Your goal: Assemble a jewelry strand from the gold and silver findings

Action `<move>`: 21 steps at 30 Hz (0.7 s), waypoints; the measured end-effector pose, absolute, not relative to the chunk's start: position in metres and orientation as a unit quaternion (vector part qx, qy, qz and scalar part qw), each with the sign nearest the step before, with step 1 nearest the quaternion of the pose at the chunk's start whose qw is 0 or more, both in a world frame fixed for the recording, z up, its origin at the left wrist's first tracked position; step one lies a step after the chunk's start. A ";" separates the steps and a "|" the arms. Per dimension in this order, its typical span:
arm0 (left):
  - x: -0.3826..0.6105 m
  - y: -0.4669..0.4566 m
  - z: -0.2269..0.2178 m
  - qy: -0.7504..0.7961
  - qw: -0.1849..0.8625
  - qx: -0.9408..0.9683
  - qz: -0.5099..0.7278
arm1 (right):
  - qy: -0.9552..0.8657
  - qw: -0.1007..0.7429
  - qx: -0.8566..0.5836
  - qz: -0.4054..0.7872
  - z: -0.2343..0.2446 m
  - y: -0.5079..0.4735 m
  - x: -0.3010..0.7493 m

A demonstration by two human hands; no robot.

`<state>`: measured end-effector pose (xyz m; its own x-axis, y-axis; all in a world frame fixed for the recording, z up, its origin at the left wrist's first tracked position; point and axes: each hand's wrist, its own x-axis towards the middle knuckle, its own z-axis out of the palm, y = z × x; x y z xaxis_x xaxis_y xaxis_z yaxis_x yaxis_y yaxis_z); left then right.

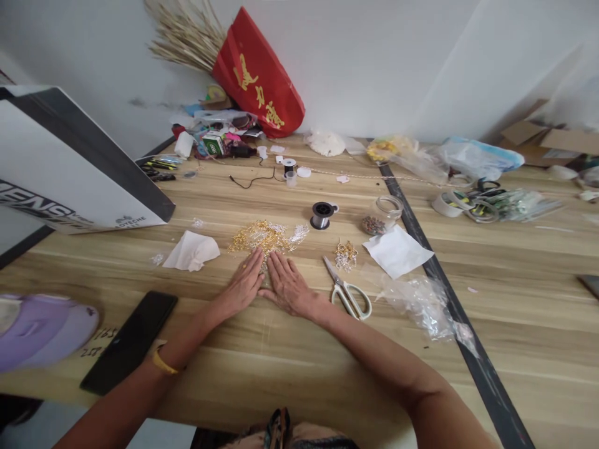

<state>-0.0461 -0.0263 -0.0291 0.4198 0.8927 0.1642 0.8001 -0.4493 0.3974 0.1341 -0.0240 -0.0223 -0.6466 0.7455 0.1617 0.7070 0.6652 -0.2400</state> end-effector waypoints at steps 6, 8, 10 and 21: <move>-0.052 -0.031 -0.017 0.514 0.187 0.803 0.237 | -0.908 0.180 -0.370 0.077 -0.015 -0.037 0.141; -0.058 -0.031 -0.010 0.519 0.190 0.787 0.275 | -0.909 0.221 -0.342 0.091 -0.010 -0.037 0.144; -0.065 -0.032 -0.004 0.522 0.174 0.776 0.309 | -0.906 0.263 -0.308 0.120 -0.007 -0.036 0.146; -0.100 -0.029 0.011 0.621 0.108 0.729 0.266 | -0.930 0.275 -0.237 0.053 -0.012 -0.047 0.147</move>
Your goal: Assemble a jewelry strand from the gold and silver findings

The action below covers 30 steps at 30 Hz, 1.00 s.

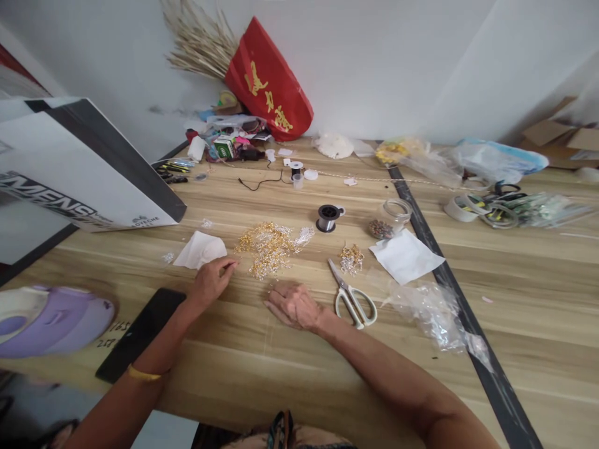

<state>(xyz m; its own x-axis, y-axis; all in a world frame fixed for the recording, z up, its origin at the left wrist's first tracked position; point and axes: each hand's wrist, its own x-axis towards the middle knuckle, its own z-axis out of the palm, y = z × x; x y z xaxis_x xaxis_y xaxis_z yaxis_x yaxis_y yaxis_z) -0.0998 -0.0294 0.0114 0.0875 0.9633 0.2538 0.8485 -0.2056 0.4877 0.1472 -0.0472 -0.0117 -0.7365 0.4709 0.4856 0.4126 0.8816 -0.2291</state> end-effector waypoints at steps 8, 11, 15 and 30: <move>-0.092 -0.022 0.027 0.622 0.071 0.760 0.174 | -0.938 0.241 -0.244 0.049 -0.010 -0.048 0.147; -0.081 -0.020 0.028 0.611 0.084 0.772 0.153 | -0.938 0.239 -0.248 0.048 -0.011 -0.048 0.147; -0.075 -0.011 0.026 0.614 0.078 0.775 0.128 | -0.941 0.231 -0.243 0.051 -0.011 -0.047 0.148; -0.047 0.008 0.018 0.589 0.116 0.783 0.160 | -0.945 0.229 -0.228 0.055 -0.012 -0.044 0.148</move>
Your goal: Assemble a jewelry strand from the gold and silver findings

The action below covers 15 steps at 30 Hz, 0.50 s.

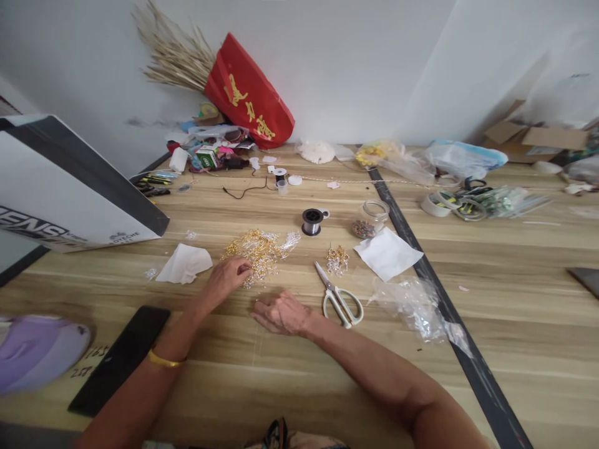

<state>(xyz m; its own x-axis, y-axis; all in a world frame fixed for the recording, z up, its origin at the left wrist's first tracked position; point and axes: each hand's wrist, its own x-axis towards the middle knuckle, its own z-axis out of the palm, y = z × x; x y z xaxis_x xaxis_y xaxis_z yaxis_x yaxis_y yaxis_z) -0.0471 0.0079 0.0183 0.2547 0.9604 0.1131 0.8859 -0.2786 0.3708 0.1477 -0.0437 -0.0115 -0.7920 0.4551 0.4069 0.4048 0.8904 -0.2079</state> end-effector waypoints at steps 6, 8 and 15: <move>-0.046 0.009 0.007 0.571 0.112 0.794 0.174 | -0.947 0.221 -0.227 0.048 -0.010 -0.043 0.147; -0.046 0.010 0.003 0.558 0.110 0.803 0.178 | -0.947 0.222 -0.228 0.042 -0.010 -0.042 0.147; -0.047 0.008 -0.005 0.539 0.117 0.811 0.195 | -0.950 0.203 -0.236 0.041 -0.011 -0.041 0.147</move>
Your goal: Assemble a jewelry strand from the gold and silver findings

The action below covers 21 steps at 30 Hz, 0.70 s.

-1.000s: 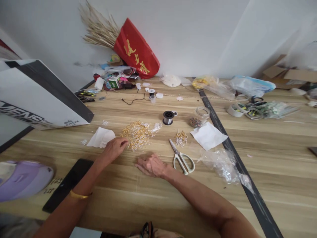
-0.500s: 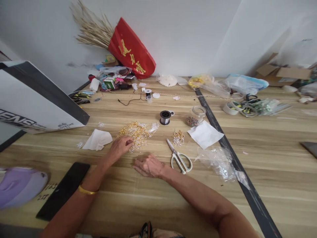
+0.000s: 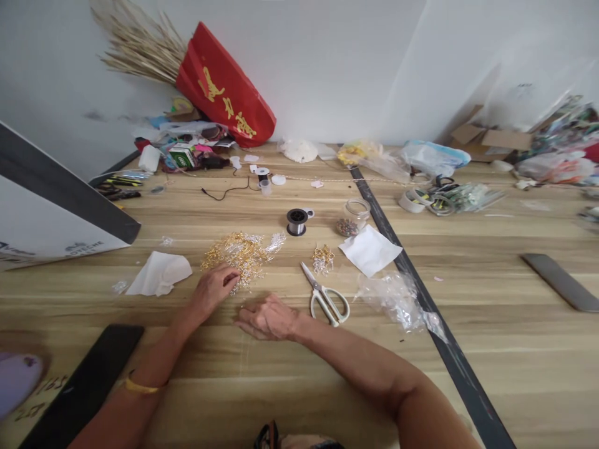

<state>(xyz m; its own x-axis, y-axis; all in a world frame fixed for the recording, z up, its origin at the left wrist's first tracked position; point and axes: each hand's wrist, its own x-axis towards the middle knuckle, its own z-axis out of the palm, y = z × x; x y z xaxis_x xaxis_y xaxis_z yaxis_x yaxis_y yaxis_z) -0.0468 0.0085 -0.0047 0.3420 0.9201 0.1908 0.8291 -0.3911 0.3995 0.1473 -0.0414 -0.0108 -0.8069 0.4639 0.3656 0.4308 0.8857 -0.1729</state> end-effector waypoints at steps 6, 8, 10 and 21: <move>-0.048 0.007 -0.004 0.550 0.145 0.788 0.237 | -0.950 0.209 -0.224 0.055 -0.012 -0.041 0.148; -0.050 0.008 -0.004 0.547 0.162 0.779 0.260 | -0.950 0.212 -0.221 0.061 -0.013 -0.041 0.148; -0.053 0.008 -0.003 0.551 0.176 0.769 0.273 | -0.950 0.215 -0.219 0.064 -0.014 -0.041 0.148; -0.058 0.007 0.005 0.571 0.268 0.706 0.320 | -0.948 0.215 -0.220 0.086 -0.011 -0.042 0.149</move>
